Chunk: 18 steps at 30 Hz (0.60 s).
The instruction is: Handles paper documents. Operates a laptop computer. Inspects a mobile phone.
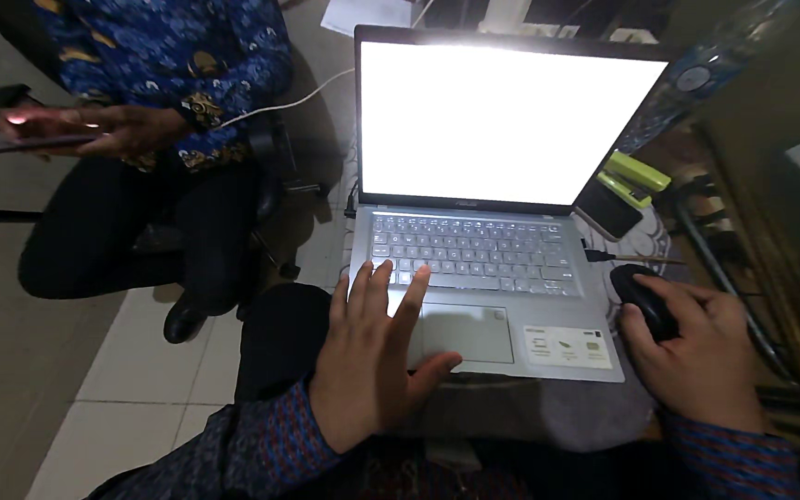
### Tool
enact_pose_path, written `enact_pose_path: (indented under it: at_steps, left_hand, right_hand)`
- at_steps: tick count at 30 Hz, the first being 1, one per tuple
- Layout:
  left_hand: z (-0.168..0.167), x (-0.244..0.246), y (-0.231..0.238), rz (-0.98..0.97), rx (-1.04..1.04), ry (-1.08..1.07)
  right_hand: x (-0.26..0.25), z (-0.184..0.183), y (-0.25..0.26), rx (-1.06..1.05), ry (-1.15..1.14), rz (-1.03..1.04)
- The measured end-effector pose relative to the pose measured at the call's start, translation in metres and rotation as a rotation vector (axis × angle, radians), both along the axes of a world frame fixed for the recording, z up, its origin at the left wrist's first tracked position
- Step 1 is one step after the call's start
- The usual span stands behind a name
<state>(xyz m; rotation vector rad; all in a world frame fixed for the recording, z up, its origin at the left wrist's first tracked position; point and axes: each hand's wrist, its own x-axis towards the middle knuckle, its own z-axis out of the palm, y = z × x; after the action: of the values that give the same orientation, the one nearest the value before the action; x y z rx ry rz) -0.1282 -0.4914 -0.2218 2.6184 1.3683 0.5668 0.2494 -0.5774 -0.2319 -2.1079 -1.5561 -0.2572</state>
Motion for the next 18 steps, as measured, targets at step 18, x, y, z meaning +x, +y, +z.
enact_pose_path:
  at_steps: [18]
  left_hand:
    - [-0.0008,0.0,-0.0001,0.005,0.007,-0.002]
  right_hand:
    - [0.0004,-0.0009,-0.0025,0.0,-0.019,0.002]
